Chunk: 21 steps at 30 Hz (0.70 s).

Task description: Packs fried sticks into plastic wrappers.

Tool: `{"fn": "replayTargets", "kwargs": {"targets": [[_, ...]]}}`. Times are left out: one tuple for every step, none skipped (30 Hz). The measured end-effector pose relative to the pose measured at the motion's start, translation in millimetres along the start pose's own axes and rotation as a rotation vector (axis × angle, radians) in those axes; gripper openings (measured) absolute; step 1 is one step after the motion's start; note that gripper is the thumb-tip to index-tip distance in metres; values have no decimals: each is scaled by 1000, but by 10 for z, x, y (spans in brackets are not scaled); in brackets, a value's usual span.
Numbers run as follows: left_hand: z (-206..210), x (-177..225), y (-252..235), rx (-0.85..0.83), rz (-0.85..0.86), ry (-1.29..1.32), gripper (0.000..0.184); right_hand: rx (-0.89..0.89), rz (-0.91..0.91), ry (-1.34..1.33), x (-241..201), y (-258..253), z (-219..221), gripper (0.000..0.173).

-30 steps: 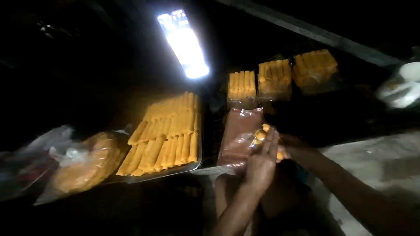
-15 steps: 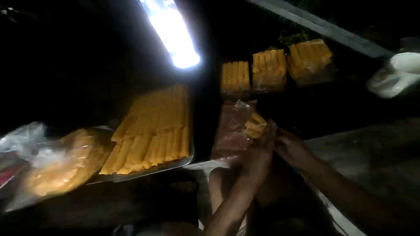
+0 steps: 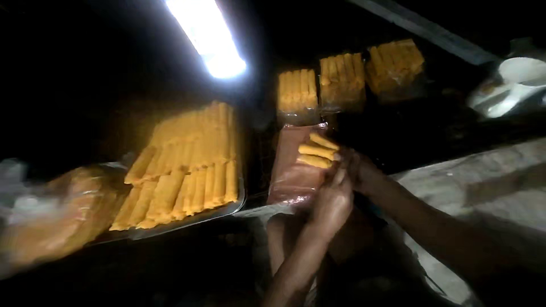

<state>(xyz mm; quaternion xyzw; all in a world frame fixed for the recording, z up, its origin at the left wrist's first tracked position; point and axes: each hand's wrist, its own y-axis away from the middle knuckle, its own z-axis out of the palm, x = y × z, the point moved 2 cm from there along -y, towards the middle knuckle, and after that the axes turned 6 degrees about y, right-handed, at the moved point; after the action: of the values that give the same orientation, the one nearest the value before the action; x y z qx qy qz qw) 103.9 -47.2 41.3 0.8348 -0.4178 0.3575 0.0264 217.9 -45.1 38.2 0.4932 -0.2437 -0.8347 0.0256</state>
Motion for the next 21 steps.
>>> {"fn": "replayTargets", "kwargs": {"targets": [[-22,-14,-5,4,-13,0,45,10,5,16,-6,-45,30,24],[-29,-37,-10,28,-16,1,42,9,5,45,-11,-87,63,22],[-26,-67,-6,39,-20,10,46,-1,3,82,-15,-114,81,22],[-15,-89,8,42,-36,24,48,-11,-6,144,-18,-130,90,22],[-10,-106,33,32,-55,37,53,-8,-25,226,-20,-143,95,24],[-18,-127,58,35,-64,57,56,-22,-63,328,-36,-135,87,26],[-59,-149,89,50,-67,92,57,-32,-115,424,-53,-125,65,30],[-126,-186,115,72,-83,128,55,-43,-154,517,-76,-100,31,36],[-212,-245,140,107,-106,157,53,-45,-169,588,-98,-70,-15,44],[-313,-315,149,142,-144,169,51,-34,-174,654,-116,-27,-67,49],[-421,-391,144,176,-189,154,49,-11,-181,728,-137,24,-113,50],[-522,-473,130,196,-240,127,49,15,-184,801,-156,72,-167,50],[-610,-548,106,203,-299,100,48,33,-198,869,-168,108,-222,50],[-685,-596,67,191,-368,85,48,53,-215,924,-171,138,-270,50],[-742,-632,18,169,-429,62,49,74,-225,966,-166,161,-303,48],[-776,-669,-36,149,-478,44,49,101,-245,999,-140,159,-331,44],[-795,-699,-93,123,-516,34,48,118,-252,1013,-118,150,-341,41],[-798,-730,-153,95,-545,28,46,129,-264,1030,-95,136,-343,38],[-789,-764,-216,73,-563,29,44,129,-277,1044,-80,124,-333,36],[-770,-807,-279,53,-579,21,43,126,-290,1055,-70,110,-314,34],[-748,-855,-334,28,-594,9,44,118,-293,1051,-63,99,-294,34]]}}
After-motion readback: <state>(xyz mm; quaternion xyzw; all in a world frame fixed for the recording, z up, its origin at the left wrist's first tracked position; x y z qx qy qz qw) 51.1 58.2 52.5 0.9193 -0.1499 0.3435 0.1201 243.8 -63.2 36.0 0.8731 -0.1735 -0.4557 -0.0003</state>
